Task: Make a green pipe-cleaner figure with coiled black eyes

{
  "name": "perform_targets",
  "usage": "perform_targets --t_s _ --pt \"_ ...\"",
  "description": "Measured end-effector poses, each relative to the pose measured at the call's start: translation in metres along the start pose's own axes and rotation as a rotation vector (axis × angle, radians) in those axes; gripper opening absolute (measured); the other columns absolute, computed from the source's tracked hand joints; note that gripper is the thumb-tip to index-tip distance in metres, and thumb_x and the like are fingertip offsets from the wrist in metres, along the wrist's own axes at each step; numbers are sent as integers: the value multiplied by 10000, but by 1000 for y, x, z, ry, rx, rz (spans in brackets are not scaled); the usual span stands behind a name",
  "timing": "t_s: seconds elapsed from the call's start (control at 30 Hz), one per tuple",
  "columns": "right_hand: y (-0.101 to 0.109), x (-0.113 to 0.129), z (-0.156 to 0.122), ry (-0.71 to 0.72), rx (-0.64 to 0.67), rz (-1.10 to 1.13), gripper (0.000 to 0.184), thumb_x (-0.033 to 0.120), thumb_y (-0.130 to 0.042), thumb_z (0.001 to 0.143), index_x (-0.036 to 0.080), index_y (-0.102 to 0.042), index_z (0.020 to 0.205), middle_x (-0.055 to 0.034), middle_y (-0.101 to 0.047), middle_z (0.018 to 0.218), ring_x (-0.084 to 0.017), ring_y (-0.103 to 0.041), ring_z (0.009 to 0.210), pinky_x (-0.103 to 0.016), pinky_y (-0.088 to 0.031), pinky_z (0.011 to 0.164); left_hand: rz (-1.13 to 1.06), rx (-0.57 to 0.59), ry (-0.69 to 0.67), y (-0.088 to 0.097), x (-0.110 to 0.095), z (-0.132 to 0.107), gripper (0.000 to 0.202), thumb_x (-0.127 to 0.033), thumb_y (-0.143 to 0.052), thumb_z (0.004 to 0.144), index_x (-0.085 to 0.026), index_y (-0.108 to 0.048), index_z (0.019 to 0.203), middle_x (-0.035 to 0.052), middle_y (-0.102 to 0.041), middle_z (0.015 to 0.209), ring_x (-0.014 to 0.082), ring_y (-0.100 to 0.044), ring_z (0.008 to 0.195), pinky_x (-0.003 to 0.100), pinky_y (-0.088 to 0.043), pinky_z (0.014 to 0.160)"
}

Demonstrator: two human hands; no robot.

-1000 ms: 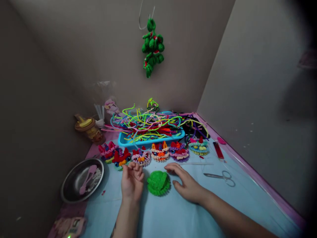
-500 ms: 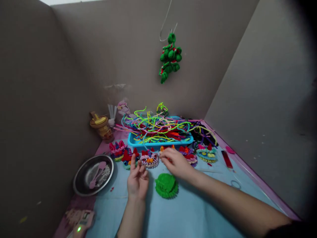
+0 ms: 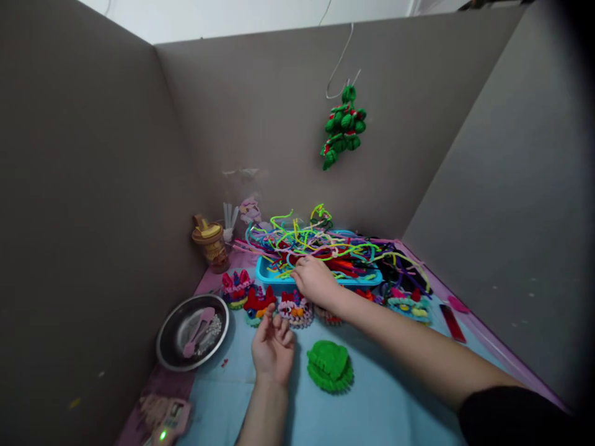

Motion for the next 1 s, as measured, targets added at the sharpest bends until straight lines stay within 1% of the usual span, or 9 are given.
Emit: perform_targets --t_s 0.07,0.13,0.27,0.37,0.5,0.6,0.73,0.9,1.0 --pt "8 -19 -1 -14 -10 -12 296 230 -448 897 131 -719 831 -184 -661 977 -302 -533 979 -420 -411 832 -30 9 18 -2 2 0 93 -211 -568 820 -188 -646 866 -44 -318 586 62 -351 475 151 -273 402" --pt "8 -42 -4 -30 2 -10 268 207 -483 870 121 -716 772 -198 -670 937 -307 -549 955 -419 -411 828 -61 13 38 -3 4 -1 97 -210 -567 822 -184 -641 879 -45 -324 585 62 -351 473 152 -272 400" --pt "-7 -83 -14 -28 88 74 218 178 -540 822 145 -702 680 -131 -698 799 -233 -612 789 -324 -451 759 -121 25 59 -5 5 -3 119 -202 -545 839 -163 -624 919 -44 -357 589 63 -366 479 161 -270 400" --pt "-16 -99 -23 -14 149 188 255 209 -498 850 165 -707 711 -63 -711 748 -177 -630 682 -253 -468 668 -152 45 41 -8 1 -4 120 -188 -522 854 -141 -606 927 -46 -365 580 65 -378 485 163 -269 409" --pt "-13 -102 -35 -43 131 306 275 261 -443 878 175 -704 858 -46 -721 841 -173 -645 737 -244 -471 677 -175 62 28 -10 -4 -3 129 -195 -483 878 -128 -589 909 -45 -377 568 65 -384 483 168 -261 415" --pt "-5 -98 -40 -52 77 344 256 264 -454 858 164 -690 837 -64 -703 832 -190 -632 771 -270 -463 715 -170 75 23 -10 -5 -2 114 -190 -491 874 -127 -582 899 -47 -377 557 65 -387 478 171 -254 414" --pt "17 -101 -43 -59 -38 365 224 242 -467 838 167 -674 798 -63 -687 838 -183 -619 797 -277 -451 752 -131 107 26 -9 -1 -1 90 -178 -545 847 -126 -587 908 -50 -393 551 58 -395 476 165 -256 417" --pt "50 -127 -38 -155 -189 358 209 265 -492 828 164 -673 804 -48 -689 788 -168 -611 717 -268 -455 685 -53 187 47 -13 3 -2 118 -165 -599 815 -118 -610 922 -62 -370 491 52 -371 442 165 -254 411" --pt "62 -143 -35 -217 -225 338 205 272 -504 826 161 -676 823 -37 -688 750 -162 -607 670 -263 -461 649 -43 219 50 -15 2 -2 121 -165 -608 812 -113 -621 920 -69 -352 455 47 -356 423 167 -247 405"
Point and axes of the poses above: each hand's wrist, its own z-axis towards the middle knuckle, its own y-axis out of the back of the hand, x = y × z, the point moved 9 cm from there along z, towards the middle knuckle
